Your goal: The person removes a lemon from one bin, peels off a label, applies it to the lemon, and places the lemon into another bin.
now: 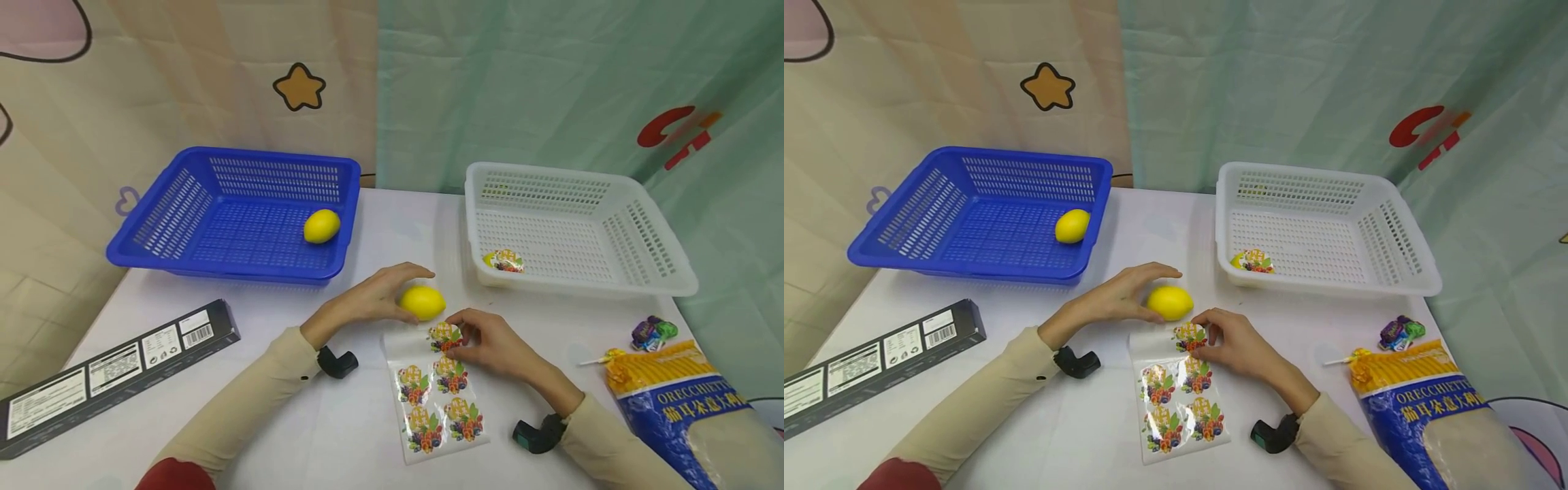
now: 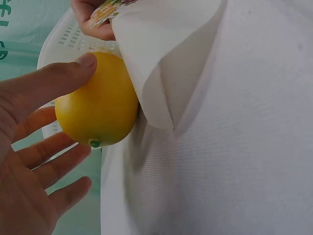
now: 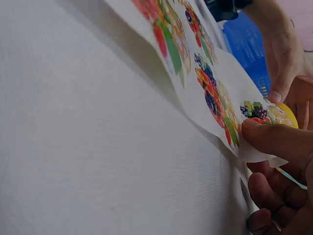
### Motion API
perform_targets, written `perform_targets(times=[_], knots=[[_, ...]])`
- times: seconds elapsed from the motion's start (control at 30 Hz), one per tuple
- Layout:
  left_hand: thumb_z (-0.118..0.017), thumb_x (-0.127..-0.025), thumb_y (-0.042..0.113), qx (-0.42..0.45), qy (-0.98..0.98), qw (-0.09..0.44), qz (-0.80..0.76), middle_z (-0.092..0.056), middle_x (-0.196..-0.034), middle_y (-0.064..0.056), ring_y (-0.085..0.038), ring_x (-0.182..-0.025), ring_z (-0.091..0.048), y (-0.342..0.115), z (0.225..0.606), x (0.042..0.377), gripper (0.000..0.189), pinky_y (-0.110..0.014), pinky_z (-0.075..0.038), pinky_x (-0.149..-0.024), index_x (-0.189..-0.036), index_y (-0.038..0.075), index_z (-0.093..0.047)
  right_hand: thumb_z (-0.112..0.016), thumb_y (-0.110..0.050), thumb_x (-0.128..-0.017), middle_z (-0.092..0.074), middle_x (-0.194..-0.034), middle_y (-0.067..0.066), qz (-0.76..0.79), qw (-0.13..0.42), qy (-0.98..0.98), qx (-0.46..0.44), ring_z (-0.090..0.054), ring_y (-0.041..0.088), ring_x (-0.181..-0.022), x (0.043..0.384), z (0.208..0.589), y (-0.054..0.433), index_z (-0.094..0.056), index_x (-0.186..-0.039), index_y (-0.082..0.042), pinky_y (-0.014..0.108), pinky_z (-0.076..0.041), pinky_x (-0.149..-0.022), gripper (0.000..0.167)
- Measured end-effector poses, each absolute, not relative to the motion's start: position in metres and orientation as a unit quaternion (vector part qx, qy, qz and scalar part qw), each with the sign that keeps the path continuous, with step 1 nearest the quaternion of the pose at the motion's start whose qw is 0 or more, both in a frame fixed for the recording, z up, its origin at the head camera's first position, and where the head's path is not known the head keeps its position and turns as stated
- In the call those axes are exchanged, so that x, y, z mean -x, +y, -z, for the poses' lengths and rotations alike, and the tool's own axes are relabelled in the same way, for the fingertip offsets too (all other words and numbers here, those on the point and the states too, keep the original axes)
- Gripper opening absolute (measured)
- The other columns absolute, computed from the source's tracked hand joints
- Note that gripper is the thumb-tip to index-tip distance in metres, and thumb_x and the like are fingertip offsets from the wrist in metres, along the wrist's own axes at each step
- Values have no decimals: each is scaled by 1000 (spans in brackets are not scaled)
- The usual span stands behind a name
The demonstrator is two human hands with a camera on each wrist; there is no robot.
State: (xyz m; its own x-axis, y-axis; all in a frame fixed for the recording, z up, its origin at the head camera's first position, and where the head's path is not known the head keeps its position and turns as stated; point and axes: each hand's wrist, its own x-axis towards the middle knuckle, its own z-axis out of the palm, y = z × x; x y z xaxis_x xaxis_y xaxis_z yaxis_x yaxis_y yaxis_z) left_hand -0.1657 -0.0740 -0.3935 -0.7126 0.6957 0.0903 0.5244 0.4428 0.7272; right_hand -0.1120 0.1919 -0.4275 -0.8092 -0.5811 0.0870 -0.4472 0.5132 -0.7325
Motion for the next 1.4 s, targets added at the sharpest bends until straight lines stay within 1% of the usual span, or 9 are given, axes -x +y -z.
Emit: perform_targets(times=[0.13,0.3,0.5,0.6,0.83,1.07,1.17,1.3,1.4], knots=[[-84,-79,15,-371,839,110,-382,-50,-144,-8,-23,-136,-42,-75,392,164,68,-39,-31,-115,-139,6,-52,-83,-22,-80,-52,-71,-7,403,102,867,275,-47,10,-64,112,426,191,-68,-105,-19,22,-38,-55,29],[-81,-82,19,-378,836,110,-381,-51,-143,-7,-23,-135,-43,-75,390,163,63,-40,-32,-114,-138,5,-54,-81,-24,-83,-53,-69,-9,404,100,866,278,-47,8,-61,112,425,190,-67,-97,-19,21,-38,-53,21],[-69,-93,20,-406,818,98,-396,-56,-138,-12,-23,-131,-48,-73,385,160,41,-41,-34,-113,-130,4,-62,-78,-24,-85,-54,-69,-10,404,104,865,279,-48,7,-60,112,425,189,-65,-92,-18,21,-39,-53,17],[-65,-96,19,-428,805,103,-396,-59,-134,-13,-24,-129,-51,-68,382,158,34,-39,-35,-112,-125,2,-66,-78,-25,-86,-54,-68,-11,402,103,866,278,-47,6,-59,113,425,189,-64,-91,-19,21,-38,-53,16],[-67,-94,16,-430,810,131,-377,-62,-131,-11,-22,-128,-51,-62,376,152,23,-38,-34,-113,-113,4,-73,-78,-28,-86,-53,-66,-12,408,96,866,272,-47,5,-58,111,423,187,-62,-85,-20,21,-37,-51,18],[-71,-91,12,-426,810,120,-384,-66,-125,-8,-22,-128,-52,-59,375,149,12,-35,-21,-119,-97,4,-77,-77,-27,-86,-54,-67,-10,422,106,860,267,-48,6,-58,109,422,186,-63,-87,-19,20,-38,-51,16],[-72,-91,11,-433,801,111,-397,-68,-122,-10,-20,-125,-56,-59,376,149,10,-34,-19,-119,-95,3,-77,-78,-27,-86,-55,-68,-9,428,122,854,269,-49,6,-59,108,422,186,-62,-89,-18,20,-39,-52,18],[-72,-90,8,-437,789,99,-421,-71,-114,-10,-18,-118,-60,-60,378,149,10,-37,-23,-118,-96,3,-77,-78,-29,-85,-55,-67,-9,431,140,851,267,-50,5,-57,107,421,186,-61,-91,-18,21,-40,-52,21],[-72,-89,7,-438,784,82,-432,-73,-106,-6,-15,-108,-63,-60,379,149,10,-36,-39,-110,-97,4,-77,-77,-30,-87,-58,-67,-8,438,150,848,260,-52,6,-54,106,420,186,-63,-96,-18,22,-43,-49,21]])
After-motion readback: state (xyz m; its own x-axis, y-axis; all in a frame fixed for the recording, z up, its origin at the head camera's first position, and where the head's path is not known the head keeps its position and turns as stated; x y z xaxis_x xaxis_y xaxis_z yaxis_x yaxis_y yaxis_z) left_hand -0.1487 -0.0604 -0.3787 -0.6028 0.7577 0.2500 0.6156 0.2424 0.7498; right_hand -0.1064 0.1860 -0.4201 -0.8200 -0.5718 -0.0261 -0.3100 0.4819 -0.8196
